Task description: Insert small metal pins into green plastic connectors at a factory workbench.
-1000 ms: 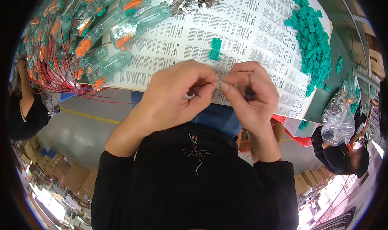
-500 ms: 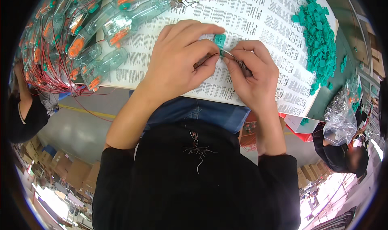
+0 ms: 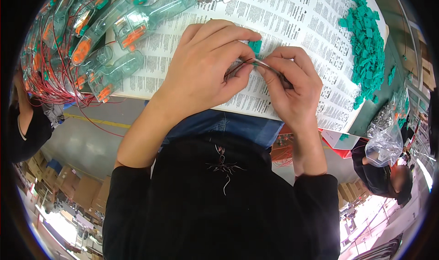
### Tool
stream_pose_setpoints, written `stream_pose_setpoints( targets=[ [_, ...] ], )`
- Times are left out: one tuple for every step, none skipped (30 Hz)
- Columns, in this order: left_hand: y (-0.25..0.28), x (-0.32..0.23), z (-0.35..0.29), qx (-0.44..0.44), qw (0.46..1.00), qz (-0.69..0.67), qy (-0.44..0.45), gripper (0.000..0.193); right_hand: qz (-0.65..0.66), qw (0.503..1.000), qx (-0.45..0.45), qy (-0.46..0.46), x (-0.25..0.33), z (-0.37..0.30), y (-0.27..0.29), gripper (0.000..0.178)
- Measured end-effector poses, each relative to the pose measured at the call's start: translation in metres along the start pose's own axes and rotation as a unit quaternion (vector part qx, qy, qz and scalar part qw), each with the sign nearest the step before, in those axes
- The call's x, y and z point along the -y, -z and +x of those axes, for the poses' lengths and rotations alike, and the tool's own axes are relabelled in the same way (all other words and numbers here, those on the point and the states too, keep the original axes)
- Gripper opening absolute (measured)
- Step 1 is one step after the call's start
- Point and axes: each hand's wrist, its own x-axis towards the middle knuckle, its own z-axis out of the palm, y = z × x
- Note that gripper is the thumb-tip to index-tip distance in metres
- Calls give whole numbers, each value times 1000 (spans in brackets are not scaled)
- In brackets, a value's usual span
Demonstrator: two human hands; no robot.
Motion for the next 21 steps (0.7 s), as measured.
stream_pose_setpoints(
  targets=[
    [0, 0, 0, 5, 1000, -3, 1, 17, -7, 1000, 3, 1, 0, 0, -1, 12],
    [0, 0, -1, 5, 1000, -2, 2, 17, -13, 1000, 5, 3, 1, -1, -2, 12],
    [1, 2, -1, 6, 1000, -8, -2, 17, -19, 1000, 7, 5, 1, -1, -3, 12],
    [1, 3, -1, 6, 1000, -13, -6, 17, -19, 1000, 8, 4, 2, -1, -3, 12],
    [0, 5, -1, 7, 1000, -18, -9, 17, -24, 1000, 9, 3, 3, -1, -2, 12],
    [0, 6, -1, 7, 1000, -19, -9, 17, -29, 1000, 9, 1, 3, 0, -2, 12],
    [-1, 8, -2, 3, 1000, -21, -13, 17, -34, 999, 10, 0, 3, 0, -2, 11],
    [-1, 10, -2, -1, 1000, -23, -17, 17, -34, 999, 10, 0, 3, 0, -2, 11],
    [-1, 11, -2, -5, 999, -25, -21, 17, -35, 999, 13, 0, 3, 0, -2, 11],
    [-1, 11, -2, -5, 999, -25, -21, 17, -35, 999, 15, 1, 3, 0, -2, 11],
    [-1, 11, -2, -5, 999, -26, -18, 17, -36, 999, 17, 1, 3, 0, -2, 11],
    [-1, 10, -1, -4, 1000, -26, -15, 16, -36, 999, 18, 1, 3, 0, -1, 11],
    [-1, 10, -1, -4, 1000, -27, -12, 16, -32, 999, 26, 1, 4, 1, 0, 12],
    [0, 9, -1, -4, 1000, -28, -12, 16, -28, 999, 35, 1, 5, 1, 2, 12],
    [0, 8, -1, -1, 1000, -26, -12, 16, -24, 999, 44, 1, 5, 2, 3, 12],
    [1, 7, -1, 1, 1000, -23, -12, 15, -24, 999, 44, 0, 5, 3, 5, 12],
    [1, 6, -1, 3, 1000, -22, -12, 15, -18, 998, 53, 2, 4, 4, 8, 12],
    [1, 6, -1, 3, 1000, -22, -11, 15, -11, 998, 62, 4, 3, 5, 9, 13],
    [1, 6, -1, 4, 1000, -19, -10, 15, -4, 997, 71, 6, 3, 5, 10, 13],
    [1, 6, -1, 5, 1000, -17, -9, 15, -4, 997, 72, 6, 2, 5, 10, 13],
    [1, 6, -2, 5, 1000, -14, -7, 15, -2, 997, 71, 11, 2, 5, 10, 13]
  ],
)
